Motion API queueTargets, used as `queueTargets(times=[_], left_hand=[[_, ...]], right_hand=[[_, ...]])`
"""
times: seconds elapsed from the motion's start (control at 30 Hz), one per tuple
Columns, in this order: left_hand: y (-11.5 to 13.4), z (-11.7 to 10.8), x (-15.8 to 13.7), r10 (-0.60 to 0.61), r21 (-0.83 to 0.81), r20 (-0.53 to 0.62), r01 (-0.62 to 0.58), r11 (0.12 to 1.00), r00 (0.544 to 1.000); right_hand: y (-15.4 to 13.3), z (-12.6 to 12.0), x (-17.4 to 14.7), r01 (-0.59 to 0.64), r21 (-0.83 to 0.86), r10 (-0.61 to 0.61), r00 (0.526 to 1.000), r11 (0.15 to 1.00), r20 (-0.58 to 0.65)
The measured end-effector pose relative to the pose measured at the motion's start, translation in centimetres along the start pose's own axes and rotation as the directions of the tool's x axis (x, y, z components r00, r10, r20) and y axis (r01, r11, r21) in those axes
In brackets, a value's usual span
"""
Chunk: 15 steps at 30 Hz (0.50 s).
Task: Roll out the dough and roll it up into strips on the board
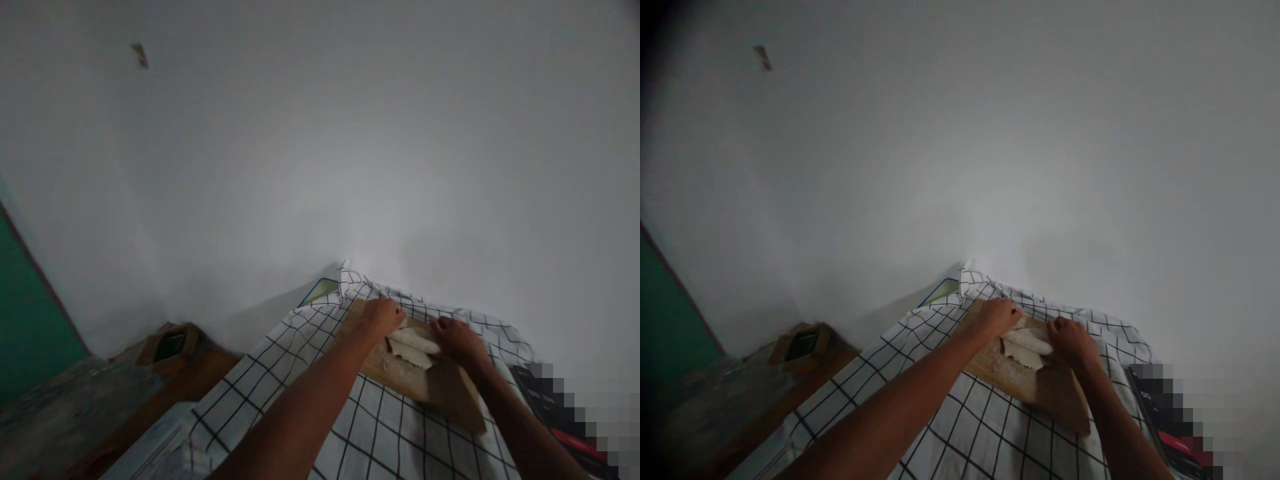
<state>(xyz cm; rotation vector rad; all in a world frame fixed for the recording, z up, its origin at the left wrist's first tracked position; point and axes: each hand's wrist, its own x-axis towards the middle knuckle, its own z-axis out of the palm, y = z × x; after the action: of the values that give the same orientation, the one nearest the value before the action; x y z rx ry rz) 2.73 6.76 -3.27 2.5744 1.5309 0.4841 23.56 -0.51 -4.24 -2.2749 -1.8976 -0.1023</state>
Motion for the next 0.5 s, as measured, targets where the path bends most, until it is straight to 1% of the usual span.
queueTargets(times=[0.07, 0.13, 0.23, 0.4, 0.5], left_hand=[[-0.2, -0.3, 0.3, 0.025, -0.002, -0.041, -0.025, 1.000, 0.999], [-0.3, -0.4, 0.6, 0.053, 0.001, -0.082, -0.053, 0.999, 0.995], [-0.4, -0.3, 0.9, 0.053, 0.014, -0.080, -0.052, 0.999, 0.995], [-0.3, 0.1, 0.6, 0.016, 0.064, -0.091, -0.010, 0.998, 0.996], [-0.3, 0.3, 0.1, 0.029, 0.087, -0.093, -0.021, 0.996, 0.995]], right_hand=[[-0.2, -0.2, 0.3, -0.060, 0.045, 0.060, 0.998, 0.997, -0.016], [-0.4, -0.5, 0.5, -0.087, 0.059, 0.089, 0.996, 0.994, -0.019], [-0.7, -0.8, 0.6, -0.116, 0.045, 0.116, 0.993, 0.992, -0.009], [-1.0, -0.9, 0.0, -0.085, 0.025, 0.084, 0.996, 0.996, 0.028], [-1.1, -0.9, -0.7, -0.042, 0.017, 0.042, 0.998, 0.999, 0.036]])
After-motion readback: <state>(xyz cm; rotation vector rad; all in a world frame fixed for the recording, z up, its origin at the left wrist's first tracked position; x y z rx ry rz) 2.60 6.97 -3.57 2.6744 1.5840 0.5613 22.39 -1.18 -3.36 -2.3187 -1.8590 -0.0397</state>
